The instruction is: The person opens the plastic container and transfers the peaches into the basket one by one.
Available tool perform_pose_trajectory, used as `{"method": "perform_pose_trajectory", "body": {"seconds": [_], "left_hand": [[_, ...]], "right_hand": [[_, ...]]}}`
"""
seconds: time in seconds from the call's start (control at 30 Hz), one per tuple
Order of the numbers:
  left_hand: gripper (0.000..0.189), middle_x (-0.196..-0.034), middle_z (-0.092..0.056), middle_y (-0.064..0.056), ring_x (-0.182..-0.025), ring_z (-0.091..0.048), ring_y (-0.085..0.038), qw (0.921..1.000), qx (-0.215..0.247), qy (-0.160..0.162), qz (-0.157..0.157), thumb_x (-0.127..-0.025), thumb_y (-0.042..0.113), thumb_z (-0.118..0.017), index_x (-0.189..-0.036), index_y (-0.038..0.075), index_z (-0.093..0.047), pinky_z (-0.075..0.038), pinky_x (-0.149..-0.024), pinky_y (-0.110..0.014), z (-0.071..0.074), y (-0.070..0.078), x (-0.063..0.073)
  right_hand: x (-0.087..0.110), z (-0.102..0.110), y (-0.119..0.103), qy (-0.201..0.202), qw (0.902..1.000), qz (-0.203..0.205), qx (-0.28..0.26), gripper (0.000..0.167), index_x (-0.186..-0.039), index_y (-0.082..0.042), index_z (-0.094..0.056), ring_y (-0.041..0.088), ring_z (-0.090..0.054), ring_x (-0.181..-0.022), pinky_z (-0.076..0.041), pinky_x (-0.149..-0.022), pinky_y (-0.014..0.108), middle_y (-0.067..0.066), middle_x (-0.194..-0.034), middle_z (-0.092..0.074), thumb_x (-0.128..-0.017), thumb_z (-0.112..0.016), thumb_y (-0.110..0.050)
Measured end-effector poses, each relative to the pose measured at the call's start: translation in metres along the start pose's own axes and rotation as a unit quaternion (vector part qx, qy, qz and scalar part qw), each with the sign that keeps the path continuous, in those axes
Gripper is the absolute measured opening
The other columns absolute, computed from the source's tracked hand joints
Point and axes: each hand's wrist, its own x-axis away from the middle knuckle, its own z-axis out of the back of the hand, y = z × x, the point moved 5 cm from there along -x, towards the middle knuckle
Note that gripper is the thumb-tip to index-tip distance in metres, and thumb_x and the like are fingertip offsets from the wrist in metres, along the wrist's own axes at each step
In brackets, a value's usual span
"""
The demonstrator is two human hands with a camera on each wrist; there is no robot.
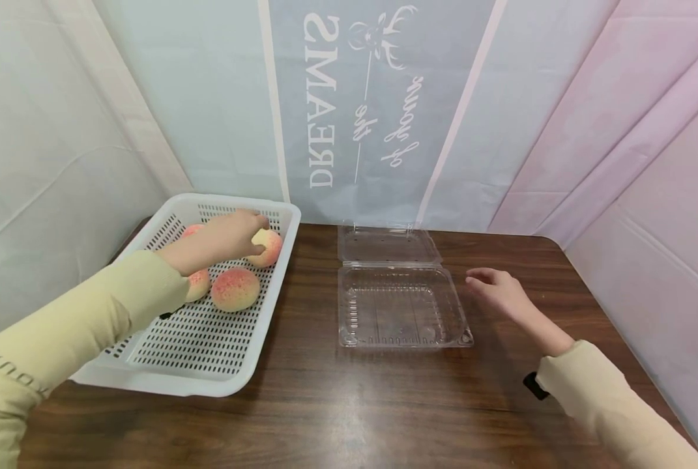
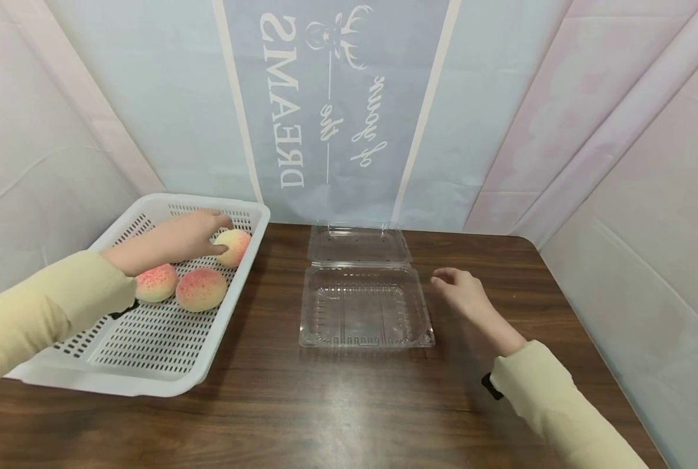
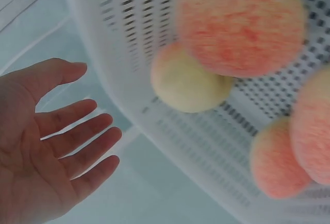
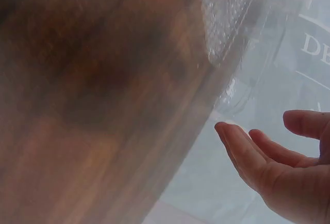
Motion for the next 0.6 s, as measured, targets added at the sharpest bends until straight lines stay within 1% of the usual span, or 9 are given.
{"method": "perform_pose_trajectory", "body": {"seconds": [0.1,0.2,0.27,0.37,0.5,0.6], "left_hand": [[0.04,-0.115,-0.057,-0.018,-0.105,-0.053,-0.033,0.9995,0.028,0.011,0.009,-0.082,0.017,-0.063,-0.116,-0.002,-0.055,-0.043,-0.086,-0.047,0.008,0.005,-0.008],[0.042,-0.118,-0.056,-0.019,-0.109,-0.051,-0.032,0.9978,0.063,0.016,0.016,-0.082,0.019,-0.061,-0.118,-0.003,-0.054,-0.041,-0.09,-0.046,0.016,0.014,-0.018],[0.045,-0.118,-0.055,-0.02,-0.109,-0.051,-0.032,0.9964,0.081,0.018,0.018,-0.083,0.021,-0.06,-0.119,-0.003,-0.052,-0.042,-0.089,-0.045,0.021,0.021,-0.026],[0.049,-0.119,-0.054,-0.02,-0.106,-0.052,-0.032,0.9935,0.109,0.017,0.026,-0.084,0.024,-0.059,-0.124,-0.003,-0.047,-0.044,-0.086,-0.043,0.026,0.03,-0.039],[0.054,-0.122,-0.052,-0.019,-0.105,-0.053,-0.031,0.9908,0.126,0.028,0.04,-0.085,0.026,-0.058,-0.128,-0.003,-0.043,-0.045,-0.084,-0.041,0.033,0.04,-0.055],[0.054,-0.124,-0.052,-0.018,-0.107,-0.053,-0.03,0.9894,0.132,0.042,0.044,-0.085,0.029,-0.058,-0.127,-0.002,-0.043,-0.044,-0.087,-0.04,0.036,0.047,-0.066]], "right_hand": [[-0.005,0.009,-0.006,0.02,0.9989,0.015,0.039,0.049,-0.126,0.006,-0.047,0.044,-0.05,-0.106,-0.043,-0.081,0.051,0.03,-0.119,-0.052,-0.096,-0.041,-0.032],[-0.012,0.016,-0.01,0.029,0.9981,0.027,0.048,0.05,-0.126,0.005,-0.047,0.043,-0.049,-0.108,-0.042,-0.082,0.052,0.029,-0.12,-0.051,-0.096,-0.041,-0.034],[-0.016,0.021,-0.013,0.033,0.9973,0.035,0.055,0.049,-0.125,0.005,-0.047,0.043,-0.05,-0.107,-0.043,-0.081,0.052,0.029,-0.119,-0.052,-0.096,-0.041,-0.034],[-0.022,0.025,-0.018,0.028,0.9966,0.042,0.065,0.05,-0.126,0.005,-0.046,0.042,-0.05,-0.108,-0.043,-0.081,0.052,0.029,-0.12,-0.052,-0.096,-0.041,-0.034],[-0.032,0.029,-0.025,0.023,0.9956,0.048,0.077,0.052,-0.128,0.006,-0.043,0.042,-0.049,-0.109,-0.042,-0.083,0.052,0.029,-0.121,-0.05,-0.096,-0.04,-0.034],[-0.04,0.033,-0.028,0.03,0.9947,0.052,0.083,0.053,-0.129,0.008,-0.041,0.042,-0.048,-0.11,-0.041,-0.086,0.053,0.029,-0.122,-0.05,-0.096,-0.041,-0.033]]}}
